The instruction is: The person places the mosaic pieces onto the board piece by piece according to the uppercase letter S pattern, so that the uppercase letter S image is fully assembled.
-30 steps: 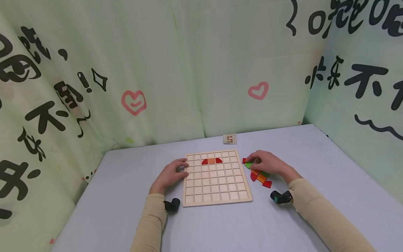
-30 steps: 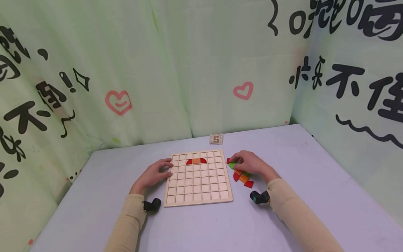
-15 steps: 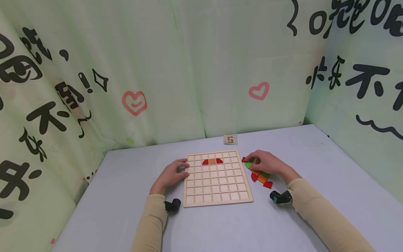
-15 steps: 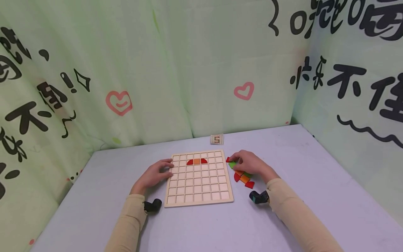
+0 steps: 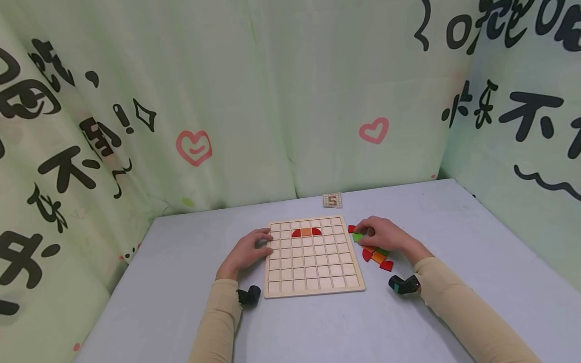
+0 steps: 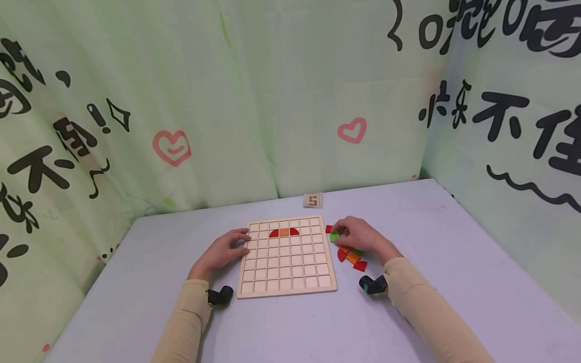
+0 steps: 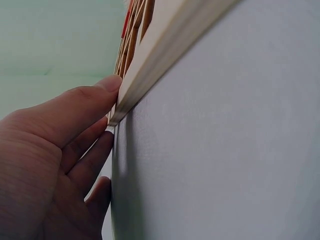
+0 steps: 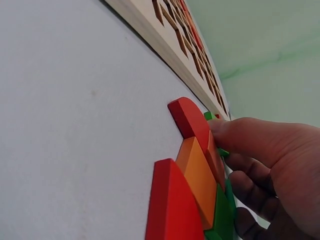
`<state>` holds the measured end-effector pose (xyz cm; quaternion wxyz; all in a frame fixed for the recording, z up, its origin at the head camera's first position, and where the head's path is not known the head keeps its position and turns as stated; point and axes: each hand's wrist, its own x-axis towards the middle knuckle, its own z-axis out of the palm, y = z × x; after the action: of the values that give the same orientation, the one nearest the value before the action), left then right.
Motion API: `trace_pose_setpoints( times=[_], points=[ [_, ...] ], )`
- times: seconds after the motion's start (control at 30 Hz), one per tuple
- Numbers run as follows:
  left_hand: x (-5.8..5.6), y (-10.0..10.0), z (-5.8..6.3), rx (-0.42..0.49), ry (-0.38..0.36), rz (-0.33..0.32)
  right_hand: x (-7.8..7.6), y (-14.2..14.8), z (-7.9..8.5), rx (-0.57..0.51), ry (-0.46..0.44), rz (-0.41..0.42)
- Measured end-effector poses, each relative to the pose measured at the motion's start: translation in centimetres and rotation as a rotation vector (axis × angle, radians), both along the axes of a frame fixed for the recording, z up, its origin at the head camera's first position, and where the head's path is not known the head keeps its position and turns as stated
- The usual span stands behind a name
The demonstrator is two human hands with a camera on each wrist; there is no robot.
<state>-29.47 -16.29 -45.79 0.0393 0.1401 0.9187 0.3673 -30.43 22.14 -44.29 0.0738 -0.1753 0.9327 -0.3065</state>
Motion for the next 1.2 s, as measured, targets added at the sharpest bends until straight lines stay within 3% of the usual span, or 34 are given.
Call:
trace_pose_setpoints(
  times=[0.53, 0.77, 1.0, 1.2],
  points=[
    [0.0, -0.1, 0.0, 0.013, -0.011, 0.007, -0.2, 0.1, -0.3, 0.014, 0.020, 0.013],
    [0.0, -0.2, 0.0, 0.008, 0.006, -0.019, -0.3, 0.1, -0.1, 0.008, 0.040, -0.007],
    [-0.1, -0.2, -0.1, 0.002, 0.003, -0.019, -0.5, -0.5, 0.4, -0.034, 0.114, 0.050],
    [-0.1, -0.1, 0.0, 0.006, -0.001, -0.010, -0.6, -1.9, 1.1, -0.070, 0.123, 0.078]
  ],
)
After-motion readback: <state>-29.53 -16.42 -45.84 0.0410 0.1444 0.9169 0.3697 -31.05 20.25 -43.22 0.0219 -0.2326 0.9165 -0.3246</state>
